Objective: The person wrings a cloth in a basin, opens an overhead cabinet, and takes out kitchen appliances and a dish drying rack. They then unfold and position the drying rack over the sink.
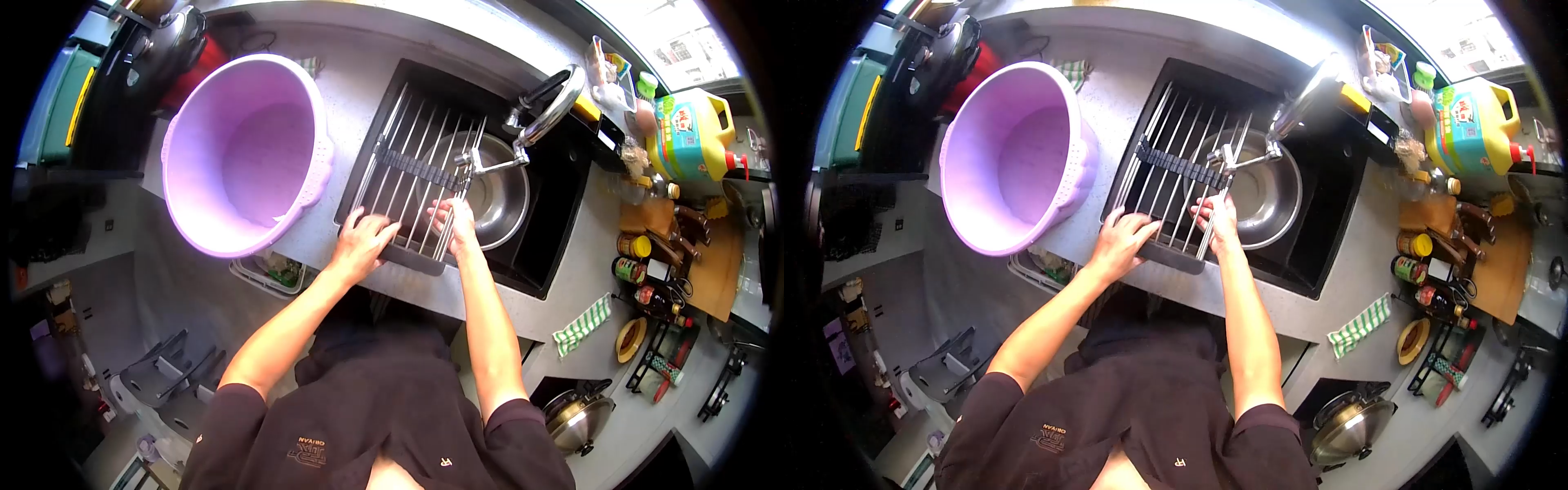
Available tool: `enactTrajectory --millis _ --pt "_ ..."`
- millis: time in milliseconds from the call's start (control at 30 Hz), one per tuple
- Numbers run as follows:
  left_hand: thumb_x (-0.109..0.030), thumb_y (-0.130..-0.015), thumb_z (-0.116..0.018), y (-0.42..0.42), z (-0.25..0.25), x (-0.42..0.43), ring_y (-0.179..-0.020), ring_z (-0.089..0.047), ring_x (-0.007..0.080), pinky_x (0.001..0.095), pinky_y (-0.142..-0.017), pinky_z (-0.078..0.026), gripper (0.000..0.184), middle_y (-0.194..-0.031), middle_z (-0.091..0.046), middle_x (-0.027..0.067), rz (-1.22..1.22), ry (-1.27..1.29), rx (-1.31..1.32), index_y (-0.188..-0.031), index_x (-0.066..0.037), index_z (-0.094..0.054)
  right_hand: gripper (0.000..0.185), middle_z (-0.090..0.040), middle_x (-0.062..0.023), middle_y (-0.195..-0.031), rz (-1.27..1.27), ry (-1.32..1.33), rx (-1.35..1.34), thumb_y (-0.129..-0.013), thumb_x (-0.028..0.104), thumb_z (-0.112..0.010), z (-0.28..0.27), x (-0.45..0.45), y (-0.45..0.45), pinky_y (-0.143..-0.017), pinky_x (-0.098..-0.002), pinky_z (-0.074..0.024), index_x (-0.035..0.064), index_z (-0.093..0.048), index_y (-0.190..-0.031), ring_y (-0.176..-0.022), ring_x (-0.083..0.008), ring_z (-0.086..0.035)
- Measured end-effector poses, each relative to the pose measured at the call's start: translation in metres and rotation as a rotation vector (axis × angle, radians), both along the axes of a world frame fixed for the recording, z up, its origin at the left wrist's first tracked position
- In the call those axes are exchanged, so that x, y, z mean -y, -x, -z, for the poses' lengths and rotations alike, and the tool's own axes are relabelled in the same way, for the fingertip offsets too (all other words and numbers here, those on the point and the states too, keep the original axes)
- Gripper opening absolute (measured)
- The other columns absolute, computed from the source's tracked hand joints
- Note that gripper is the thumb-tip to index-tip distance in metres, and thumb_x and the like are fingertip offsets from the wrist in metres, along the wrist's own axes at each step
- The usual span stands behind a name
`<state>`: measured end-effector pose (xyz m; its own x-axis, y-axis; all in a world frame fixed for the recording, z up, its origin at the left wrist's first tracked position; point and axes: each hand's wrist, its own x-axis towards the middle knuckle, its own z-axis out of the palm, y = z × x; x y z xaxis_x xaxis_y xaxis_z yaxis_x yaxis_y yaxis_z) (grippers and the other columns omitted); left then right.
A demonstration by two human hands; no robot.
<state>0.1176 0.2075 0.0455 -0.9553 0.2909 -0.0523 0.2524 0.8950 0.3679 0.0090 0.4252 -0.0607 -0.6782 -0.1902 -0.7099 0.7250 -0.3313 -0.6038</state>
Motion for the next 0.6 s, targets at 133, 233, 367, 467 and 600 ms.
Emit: enactTrajectory --millis 133,233,367,467,600 --pt "-0.01 -0.07 -0.071 0.004 0.024 0.008 -0.091 -0.063 0.0219 0.0387 -0.085 -0.046 0.035 -0.092 -0.063 0.0015 0.07 -0.002 -0.016 -0.105 -0.014 -0.065 0.04 -0.062 -0.0087 -0.101 -0.002 -0.019 0.024 -0.09 0.023 -0.056 -0.009 0.002 0.001 -0.071 -0.0345 -0.0546 0.0126 -0.041 -0.126 -0.084 -0.0195 -0.066" --pt "-0.007 -0.078 -0.059 0.0 0.026 0.007 -0.08 -0.064 0.0229 0.037 -0.073 -0.049 0.021 -0.082 -0.063 0.002 0.059 -0.054 -0.048 -0.096 -0.014 -0.066 0.044 -0.06 -0.0094 -0.105 -0.056 -0.064 -0.015 -0.091 0.025 -0.055 -0.009 0.0 0.002 -0.072 -0.0339 -0.0538 0.0123 -0.04 -0.13 -0.086 -0.0187 -0.065" --pt "-0.009 -0.078 -0.057 0.004 0.026 0.005 -0.073 -0.064 0.0224 0.0369 -0.068 -0.049 0.014 -0.074 -0.06 0.0015 0.059 -0.051 -0.066 -0.088 -0.015 -0.065 0.031 -0.061 -0.0107 -0.103 -0.026 -0.066 -0.02 -0.093 0.027 -0.053 -0.002 0.002 0.004 -0.071 -0.0349 -0.0535 0.0102 -0.044 -0.117 -0.084 -0.0203 -0.066" --pt "-0.012 -0.077 -0.059 0.009 0.03 0.007 -0.072 -0.063 0.0211 0.0366 -0.065 -0.049 0.011 -0.076 -0.06 0.0006 0.107 -0.016 -0.077 -0.086 -0.015 -0.063 0.027 -0.061 -0.0103 -0.1 -0.032 -0.09 -0.01 -0.093 0.029 -0.052 0.002 0.003 0.007 -0.069 -0.0346 -0.0538 0.01 -0.046 -0.112 -0.081 -0.0201 -0.065" --pt "-0.013 -0.079 -0.059 0.018 0.031 0.014 -0.074 -0.064 0.0206 0.0365 -0.062 -0.051 0.01 -0.077 -0.061 0.0006 0.195 -0.016 -0.056 -0.088 -0.015 -0.063 0.031 -0.06 -0.0088 -0.095 -0.055 -0.133 0.015 -0.093 0.031 -0.055 -0.006 0.006 0.014 -0.069 -0.0344 -0.0537 0.0094 -0.046 -0.113 -0.079 -0.0199 -0.065"
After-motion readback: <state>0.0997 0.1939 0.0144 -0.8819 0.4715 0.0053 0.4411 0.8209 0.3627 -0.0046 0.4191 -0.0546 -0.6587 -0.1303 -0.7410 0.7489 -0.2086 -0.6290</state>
